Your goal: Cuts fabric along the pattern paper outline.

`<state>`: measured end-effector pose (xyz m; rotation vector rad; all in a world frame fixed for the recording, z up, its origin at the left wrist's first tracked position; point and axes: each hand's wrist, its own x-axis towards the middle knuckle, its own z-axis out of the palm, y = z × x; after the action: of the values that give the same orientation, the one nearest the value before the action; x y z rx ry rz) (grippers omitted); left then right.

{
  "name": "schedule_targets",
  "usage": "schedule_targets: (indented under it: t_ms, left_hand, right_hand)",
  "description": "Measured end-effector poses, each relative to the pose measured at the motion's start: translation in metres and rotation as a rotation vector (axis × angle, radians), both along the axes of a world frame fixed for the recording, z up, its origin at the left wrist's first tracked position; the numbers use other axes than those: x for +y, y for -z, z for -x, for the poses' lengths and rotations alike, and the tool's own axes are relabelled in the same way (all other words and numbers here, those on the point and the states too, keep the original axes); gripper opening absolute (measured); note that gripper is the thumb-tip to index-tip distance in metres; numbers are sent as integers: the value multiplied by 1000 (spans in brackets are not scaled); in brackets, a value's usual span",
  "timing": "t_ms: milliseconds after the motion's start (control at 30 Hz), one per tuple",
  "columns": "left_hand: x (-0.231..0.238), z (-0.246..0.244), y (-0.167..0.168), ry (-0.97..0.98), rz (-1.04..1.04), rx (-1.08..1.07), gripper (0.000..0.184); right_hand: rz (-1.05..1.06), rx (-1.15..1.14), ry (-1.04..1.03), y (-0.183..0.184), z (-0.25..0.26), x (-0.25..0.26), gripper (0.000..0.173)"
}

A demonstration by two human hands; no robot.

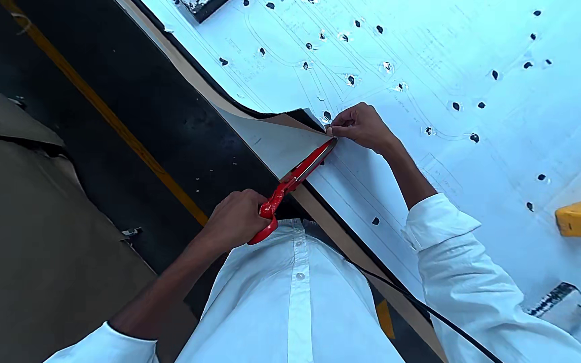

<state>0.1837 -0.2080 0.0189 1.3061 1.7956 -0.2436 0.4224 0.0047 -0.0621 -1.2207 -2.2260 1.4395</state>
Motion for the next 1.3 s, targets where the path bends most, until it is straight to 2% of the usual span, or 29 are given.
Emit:
schedule_targets:
  t_ms: [133,233,367,467,633,800,1300]
  left_hand:
    - [-7,-9,2,-83,-9,-39,5]
    - [-12,-17,1,-165,15,-97,6]
    - [-20,-23,12,-222,13,-133,13]
    - [-26,-20,19,-222,1,-112,20]
    - [-31,-14,27,-177,-16,-66,18]
    - [-40,-23,27,-222,-27,-64,29]
    - [-44,-21,29,-133,-96,25,31]
  right_hand:
    - [-20,79,-32,5,-4,-1,17]
    - [-181,186,29,14,-18,-13,29]
    - [-361,75,197,29,-31,-33,43]
    - [-391,22,213,37,-32,-42,40]
    - [-429,12,231,40,-31,-44,38]
    - [-428,-10,231,37,-32,-46,38]
    - [-426,-18,239,36,-33,-48,39]
